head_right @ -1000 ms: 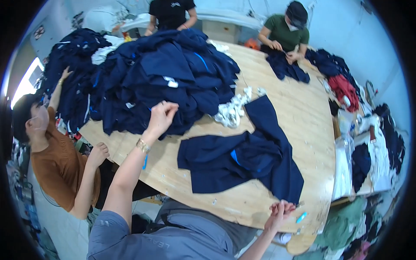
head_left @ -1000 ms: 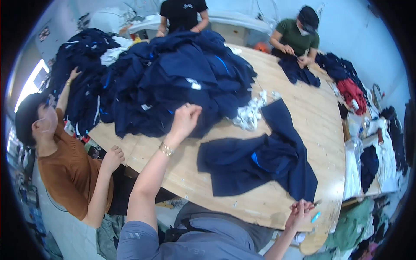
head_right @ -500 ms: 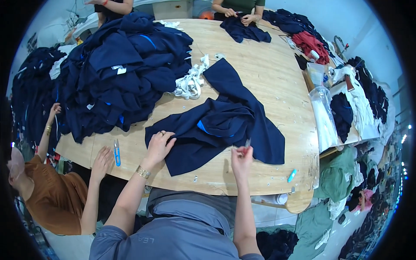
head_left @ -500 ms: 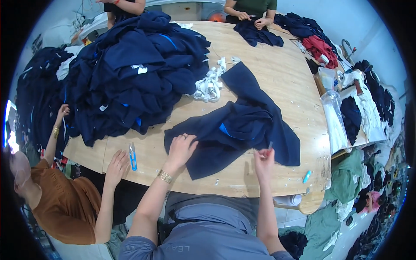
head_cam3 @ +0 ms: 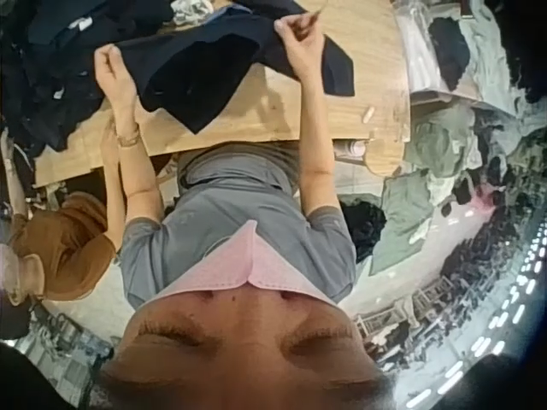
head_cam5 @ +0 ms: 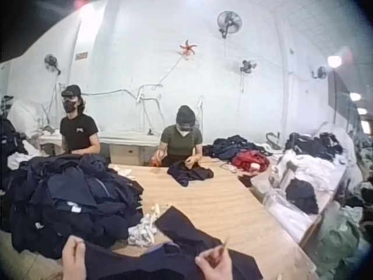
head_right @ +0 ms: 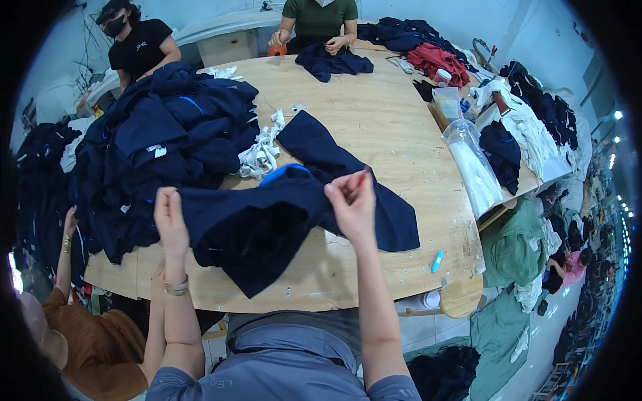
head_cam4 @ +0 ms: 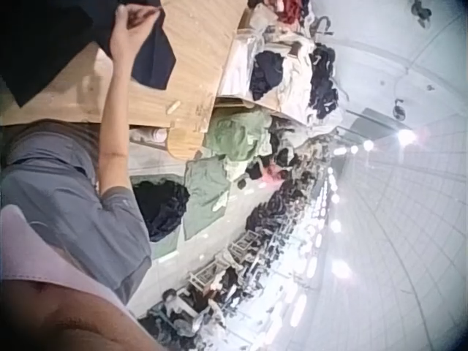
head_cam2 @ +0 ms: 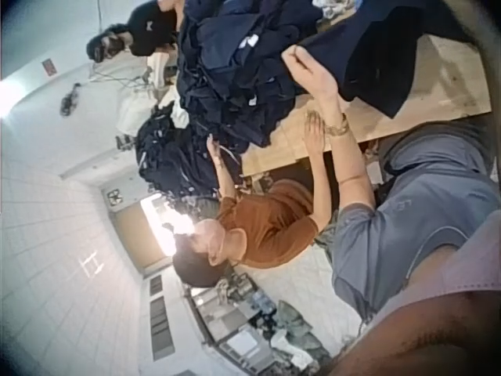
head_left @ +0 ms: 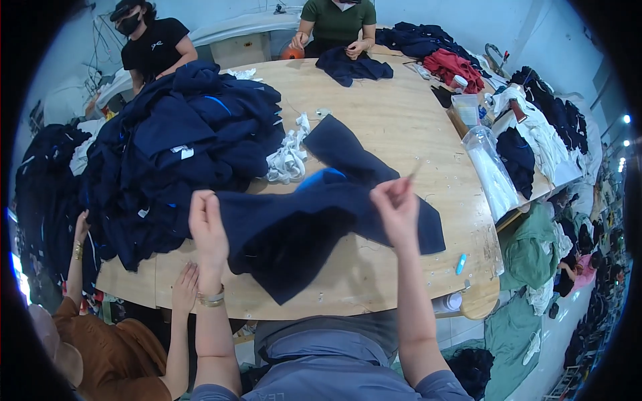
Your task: Trimming loose threads and inspecting blue athletic garments at a factory table.
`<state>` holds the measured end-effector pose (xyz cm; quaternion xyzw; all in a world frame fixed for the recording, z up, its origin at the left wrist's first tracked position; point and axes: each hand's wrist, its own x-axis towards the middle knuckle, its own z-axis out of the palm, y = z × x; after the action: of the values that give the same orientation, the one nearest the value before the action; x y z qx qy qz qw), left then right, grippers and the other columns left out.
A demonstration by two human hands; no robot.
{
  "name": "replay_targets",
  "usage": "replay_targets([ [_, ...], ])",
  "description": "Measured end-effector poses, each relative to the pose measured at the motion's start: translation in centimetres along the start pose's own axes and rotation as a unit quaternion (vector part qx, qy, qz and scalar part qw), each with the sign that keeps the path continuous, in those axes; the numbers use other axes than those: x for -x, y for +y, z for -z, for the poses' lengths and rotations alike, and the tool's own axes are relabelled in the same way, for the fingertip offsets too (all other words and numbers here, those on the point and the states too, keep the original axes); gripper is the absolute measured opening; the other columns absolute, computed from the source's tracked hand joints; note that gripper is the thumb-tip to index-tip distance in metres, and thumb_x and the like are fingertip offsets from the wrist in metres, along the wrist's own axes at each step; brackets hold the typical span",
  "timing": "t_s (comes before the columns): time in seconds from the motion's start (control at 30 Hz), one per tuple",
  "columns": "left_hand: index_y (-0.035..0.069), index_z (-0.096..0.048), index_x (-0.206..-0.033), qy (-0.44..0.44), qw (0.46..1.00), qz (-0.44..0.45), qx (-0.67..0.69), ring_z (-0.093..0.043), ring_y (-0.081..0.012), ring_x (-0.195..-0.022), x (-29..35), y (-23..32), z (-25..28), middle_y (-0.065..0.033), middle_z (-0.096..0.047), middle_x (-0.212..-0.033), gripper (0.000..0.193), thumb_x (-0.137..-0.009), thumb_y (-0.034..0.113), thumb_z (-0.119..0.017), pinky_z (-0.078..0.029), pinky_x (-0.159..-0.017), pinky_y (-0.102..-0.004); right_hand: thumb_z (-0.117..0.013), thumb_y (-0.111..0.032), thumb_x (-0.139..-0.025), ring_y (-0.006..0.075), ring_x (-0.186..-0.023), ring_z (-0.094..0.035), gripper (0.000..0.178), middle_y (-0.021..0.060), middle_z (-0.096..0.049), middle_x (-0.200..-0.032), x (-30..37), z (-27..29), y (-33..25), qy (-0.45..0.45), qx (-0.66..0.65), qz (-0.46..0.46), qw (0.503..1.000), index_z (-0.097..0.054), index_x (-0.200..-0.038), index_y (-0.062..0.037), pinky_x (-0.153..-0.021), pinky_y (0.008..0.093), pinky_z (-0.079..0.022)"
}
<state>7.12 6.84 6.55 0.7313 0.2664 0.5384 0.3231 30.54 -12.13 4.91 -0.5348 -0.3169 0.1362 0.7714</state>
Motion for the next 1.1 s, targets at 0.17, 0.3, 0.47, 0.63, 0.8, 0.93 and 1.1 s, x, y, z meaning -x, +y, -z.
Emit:
replay_targets([
  [0.17,0.003,-0.054,-0.084,0.003,1.0,-0.025,-0.005,-0.04,-0.005,-0.063,-3.7,5.4,1.6,0.0037,-0.044,-0.069,0.007,-0.086,0.008,-0.058,-0.035,-0.06,-0.0188,-0.059,0.01,-0.077,0.0067,-0.069,-0.046,0.036,0.0078,-0.051,-0.078,0.5,0.4,-8.3,-0.043,-0.1,0.051,0.993,-0.031,-0.087,-0.0105,-0.061,0.0171,-0.037],
  [0.3,0.004,-0.058,-0.097,0.023,0.949,-0.141,-0.281,-0.052,-0.0266,-0.089,-3.3,5.0,-0.5,-0.0114,-0.052,-0.096,0.029,-0.072,0.011,-0.071,-0.043,-0.078,-0.0327,-0.06,0.007,-0.079,0.0037,-0.063,-0.044,0.032,0.0024,-0.05,-0.075,1.5,2.3,-3.8,-0.007,0.038,-0.013,0.999,-0.033,-0.086,-0.0083,-0.056,0.0159,-0.036],
  [0.47,0.003,-0.061,-0.082,-0.288,0.949,0.07,-0.105,-0.057,-0.0132,-0.067,3.5,2.0,-4.3,-0.0059,-0.06,-0.075,0.014,-0.079,0.015,-0.066,-0.044,-0.058,-0.0248,-0.061,-0.001,-0.082,0.0091,-0.061,-0.057,0.026,0.0032,-0.053,-0.071,6.5,6.6,5.4,0.077,0.174,-0.167,0.967,-0.036,-0.088,-0.0032,-0.057,0.0214,-0.048],
  [0.63,0.0,-0.063,-0.081,-0.44,0.881,0.143,-0.094,-0.063,-0.0208,-0.071,10.0,-0.4,-8.1,-0.0124,-0.063,-0.075,0.027,-0.08,0.027,-0.066,-0.049,-0.066,-0.0291,-0.058,-0.004,-0.083,0.0118,-0.06,-0.059,0.024,0.0047,-0.054,-0.074,12.9,9.6,7.9,0.122,0.171,-0.242,0.947,-0.038,-0.096,-0.0044,-0.051,0.0219,-0.046],
  [0.8,-0.001,-0.063,-0.083,-0.423,0.899,0.066,-0.093,-0.061,-0.0222,-0.066,12.8,-0.3,-13.6,-0.0122,-0.062,-0.073,0.038,-0.08,0.037,-0.065,-0.048,-0.063,-0.0304,-0.057,-0.003,-0.083,0.0112,-0.056,-0.058,0.025,0.0036,-0.053,-0.068,15.1,9.9,7.9,0.161,0.176,-0.227,0.944,-0.037,-0.099,-0.0024,-0.049,0.0233,-0.048],
  [0.93,-0.005,-0.061,-0.09,-0.432,0.872,0.23,0.003,-0.059,-0.024,-0.062,14.3,-2.1,-18.5,-0.016,-0.063,-0.072,0.043,-0.081,0.037,-0.063,-0.044,-0.057,-0.0334,-0.057,-0.004,-0.083,0.0127,-0.069,-0.057,0.026,0.005,-0.053,-0.077,15.2,9.3,7.7,0.15,0.174,-0.211,0.95,-0.04,-0.102,-0.0027,-0.058,0.0252,-0.048],
  [1.1,0.008,-0.061,-0.09,-0.398,0.75,0.479,0.224,-0.048,-0.0022,-0.054,12.3,1.1,-15.0,0.0052,-0.057,-0.072,0.014,-0.089,0.022,-0.055,-0.034,-0.043,-0.0158,-0.072,-0.024,-0.075,0.0151,-0.066,-0.052,0.036,0.0062,-0.05,-0.071,11.6,3.6,5.7,0.044,0.225,-0.13,0.965,-0.045,-0.089,-0.0041,-0.058,0.03,-0.044],
])
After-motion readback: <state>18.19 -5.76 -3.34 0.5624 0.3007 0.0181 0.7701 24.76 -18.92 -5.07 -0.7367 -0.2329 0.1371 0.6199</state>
